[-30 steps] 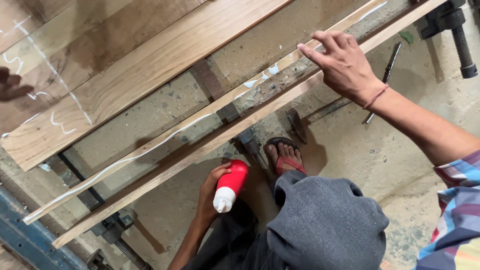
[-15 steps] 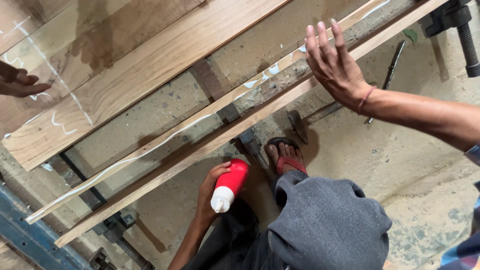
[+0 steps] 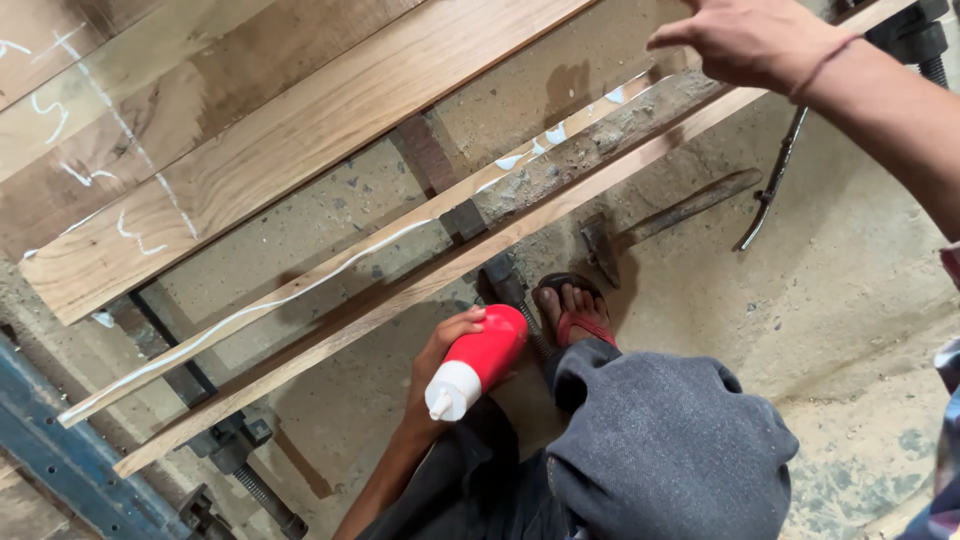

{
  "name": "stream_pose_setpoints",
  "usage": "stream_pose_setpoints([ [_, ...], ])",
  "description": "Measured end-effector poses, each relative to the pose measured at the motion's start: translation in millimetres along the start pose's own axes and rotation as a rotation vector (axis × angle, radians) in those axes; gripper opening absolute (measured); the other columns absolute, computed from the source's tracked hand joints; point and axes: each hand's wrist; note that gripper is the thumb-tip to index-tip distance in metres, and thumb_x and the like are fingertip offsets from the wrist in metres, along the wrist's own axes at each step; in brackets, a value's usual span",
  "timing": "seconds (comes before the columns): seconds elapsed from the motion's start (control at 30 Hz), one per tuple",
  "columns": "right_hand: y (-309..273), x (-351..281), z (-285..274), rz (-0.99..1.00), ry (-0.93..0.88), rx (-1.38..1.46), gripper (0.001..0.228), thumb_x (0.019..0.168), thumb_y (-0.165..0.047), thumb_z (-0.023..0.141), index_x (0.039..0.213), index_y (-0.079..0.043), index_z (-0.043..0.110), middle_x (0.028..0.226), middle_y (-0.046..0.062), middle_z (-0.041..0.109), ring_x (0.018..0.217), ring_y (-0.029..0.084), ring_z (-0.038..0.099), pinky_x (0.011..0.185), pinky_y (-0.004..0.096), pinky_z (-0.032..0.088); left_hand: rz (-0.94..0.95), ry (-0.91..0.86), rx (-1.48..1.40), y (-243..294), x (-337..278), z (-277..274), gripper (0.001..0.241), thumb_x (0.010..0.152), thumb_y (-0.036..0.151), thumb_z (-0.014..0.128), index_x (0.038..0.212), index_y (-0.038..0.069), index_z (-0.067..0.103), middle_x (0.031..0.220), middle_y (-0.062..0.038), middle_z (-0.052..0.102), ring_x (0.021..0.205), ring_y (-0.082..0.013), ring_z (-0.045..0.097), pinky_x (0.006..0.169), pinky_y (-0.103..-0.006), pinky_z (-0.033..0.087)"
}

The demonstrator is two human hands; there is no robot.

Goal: The person sits on the floor beside a wood clamp press and squeezes white glue from a red bottle along the edges of wooden slats while another person positions boards. The person then rubs glue off their hands and turns the clamp press screws to tighten the assembly.

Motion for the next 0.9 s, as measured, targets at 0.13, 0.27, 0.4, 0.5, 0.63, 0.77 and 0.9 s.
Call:
stream_pose_setpoints([
  [0.13,11.0,-7.3,2.1,-0.457,0.558,0.431,0.044,0.099,0.004,0.048,0.131,-0.018,0.069,0.147,0.016,0.055,0.133,0.03,0.055,0.11,0.044,0.052,0.025,-0.007,-0.062,20.3,22.5,-1.1,0.069,0.07,0.013,0.099,0.126,0.008,0.059,0.134,-0.014,0.066,0.129,-0.0271,0.065,0.111,-0.0399,0.052],
  [0.27,-26.2,-38.2,-26.5,-0.512,0.473,0.728,0.034,0.102,-0.029,0.061,0.13,-0.012,0.069,0.15,0.017,0.054,0.138,0.033,0.053,0.111,0.047,0.05,0.062,0.004,-0.085,50.1,47.8,-10.6,0.071,0.072,0.014,0.099,0.131,0.008,0.059,0.136,-0.014,0.065,0.13,-0.0273,0.065,0.111,-0.0391,0.054],
  [0.4,-52.3,-32.3,-23.7,-0.377,0.584,1.275,0.038,0.113,-0.038,0.052,0.096,-0.012,0.074,0.153,0.007,0.056,0.135,0.023,0.056,0.111,0.038,0.053,0.127,0.021,-0.077,69.0,64.0,-20.7,0.068,0.075,0.013,0.096,0.132,0.008,0.058,0.138,-0.013,0.064,0.133,-0.0284,0.064,0.113,-0.0402,0.052],
  [0.5,-80.1,-12.7,-16.8,-0.369,0.848,1.209,0.035,0.109,-0.03,0.064,0.086,-0.006,0.076,0.145,0.006,0.055,0.134,0.021,0.053,0.113,0.038,0.053,0.188,0.096,-0.038,66.0,60.2,-22.6,0.069,0.075,0.014,0.096,0.133,0.009,0.059,0.137,-0.013,0.065,0.132,-0.029,0.064,0.113,-0.0409,0.052],
  [0.63,-125.2,20.2,-42.6,-0.295,0.831,1.387,0.01,0.089,-0.015,0.077,0.094,-0.007,0.078,0.131,0.008,0.052,0.128,0.018,0.052,0.088,0.029,0.062,0.232,0.189,-0.064,40.9,59.2,-30.2,0.07,0.076,0.017,0.096,0.135,0.01,0.059,0.135,-0.013,0.066,0.128,-0.0279,0.065,0.112,-0.0403,0.054],
  [0.77,-160.1,19.2,-86.1,-0.248,0.727,1.485,0.011,0.085,-0.013,0.081,0.089,-0.003,0.078,0.137,0.009,0.049,0.113,0.018,0.064,0.088,0.029,0.061,0.144,0.224,0.051,43.7,55.0,-47.6,0.071,0.072,0.02,0.099,0.131,0.01,0.06,0.132,-0.011,0.069,0.127,-0.025,0.067,0.109,-0.0389,0.056],
  [0.9,-178.7,14.3,-90.6,-0.3,0.605,1.595,0.012,0.09,-0.012,0.079,0.094,-0.001,0.078,0.127,0.011,0.063,0.108,0.017,0.069,0.091,0.029,0.06,0.163,0.279,-0.043,40.9,46.4,-53.5,0.069,0.075,0.015,0.097,0.134,0.009,0.06,0.133,-0.011,0.068,0.126,-0.0234,0.067,0.108,-0.0391,0.056],
])
Point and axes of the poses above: each hand's wrist, its own x-axis towards the middle knuckle, its own z-axis out of the palm, y = z × x
